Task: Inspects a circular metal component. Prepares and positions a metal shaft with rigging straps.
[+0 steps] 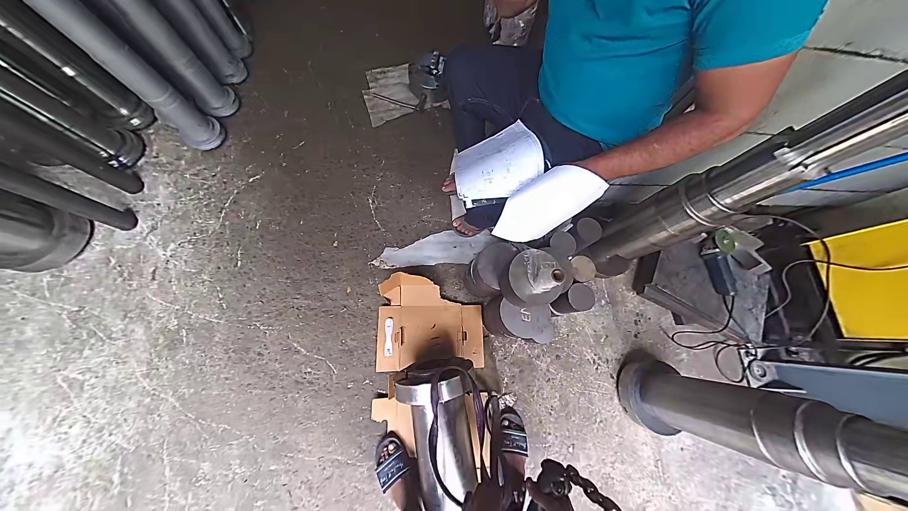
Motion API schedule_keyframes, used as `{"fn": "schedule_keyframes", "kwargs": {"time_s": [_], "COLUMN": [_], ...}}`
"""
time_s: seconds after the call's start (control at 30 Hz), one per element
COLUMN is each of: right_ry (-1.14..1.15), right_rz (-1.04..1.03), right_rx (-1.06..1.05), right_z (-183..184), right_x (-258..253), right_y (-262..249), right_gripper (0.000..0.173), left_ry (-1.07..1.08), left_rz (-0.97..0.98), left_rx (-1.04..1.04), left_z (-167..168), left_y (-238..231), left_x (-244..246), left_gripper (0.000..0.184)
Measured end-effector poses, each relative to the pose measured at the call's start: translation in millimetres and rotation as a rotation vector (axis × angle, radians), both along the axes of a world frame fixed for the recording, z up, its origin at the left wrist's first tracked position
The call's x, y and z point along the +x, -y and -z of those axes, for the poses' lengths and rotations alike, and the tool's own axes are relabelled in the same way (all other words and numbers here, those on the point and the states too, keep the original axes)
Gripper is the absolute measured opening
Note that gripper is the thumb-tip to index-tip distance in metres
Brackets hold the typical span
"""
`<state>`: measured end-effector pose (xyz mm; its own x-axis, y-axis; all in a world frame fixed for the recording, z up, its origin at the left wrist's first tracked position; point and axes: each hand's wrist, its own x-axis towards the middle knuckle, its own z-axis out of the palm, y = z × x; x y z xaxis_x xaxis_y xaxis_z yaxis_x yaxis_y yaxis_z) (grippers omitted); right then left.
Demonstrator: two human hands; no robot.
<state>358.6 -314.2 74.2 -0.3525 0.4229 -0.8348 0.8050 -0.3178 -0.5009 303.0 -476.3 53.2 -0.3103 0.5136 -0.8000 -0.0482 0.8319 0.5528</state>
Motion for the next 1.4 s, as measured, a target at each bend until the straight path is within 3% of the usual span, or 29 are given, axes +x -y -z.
{"fn": "schedule_keyframes", "kwargs": {"time_s": [0.07,0.23,0.43,0.53,0.8,1.0,1.13,1.23,1.3,1.4], "right_ry": [0.089,0.241,0.344,0.286,0.143,0.172,0.194,0.229,0.203,0.141], "right_rz": [-0.038,-0.097,-0.244,-0.284,-0.235,-0.219,-0.202,-0.212,-0.181,-0.119], "right_rx": [0.062,0.138,0.219,0.281,0.067,0.074,-0.046,-0.089,-0.060,-0.039], "right_z": [1.8,5.0,-4.7,-8.4,-14.1,-12.5,-23.7,-39.0,-37.7,-18.5], "right_x": [1.5,-9.6,-35.7,-51.9,-92.7,-98.4,-106.9,-117.8,-113.4,-93.5], "right_y": [2.4,6.8,8.6,8.2,-14.9,-15.8,-18.9,-18.4,-17.0,-14.8], "right_gripper": [0.045,0.054,0.055,0.044,0.032,0.040,0.029,0.031,0.034,0.038], "left_ry": [-0.027,-0.110,-0.171,-0.168,-0.273,-0.340,-0.619,-0.878,-0.782,-0.474], "left_rz": [0.040,0.119,0.176,0.168,0.167,0.143,0.103,0.030,0.058,0.149], "left_rx": [-0.019,0.035,0.040,-0.009,0.122,0.159,0.230,0.301,0.294,0.226], "left_z": [-7.6,-13.1,-2.4,-2.3,-9.8,-4.8,6.2,15.3,13.1,11.4], "left_y": [0.5,4.2,-2.1,-14.2,-12.4,-16.6,-17.3,-19.2,-21.1,-21.8], "left_x": [-1.9,-22.1,-52.6,-75.5,-102.1,-105.4,-88.7,-80.7,-82.2,-89.1], "left_gripper": [0.075,0.048,0.049,0.052,0.045,0.040,0.035,0.025,0.024,0.034]}}
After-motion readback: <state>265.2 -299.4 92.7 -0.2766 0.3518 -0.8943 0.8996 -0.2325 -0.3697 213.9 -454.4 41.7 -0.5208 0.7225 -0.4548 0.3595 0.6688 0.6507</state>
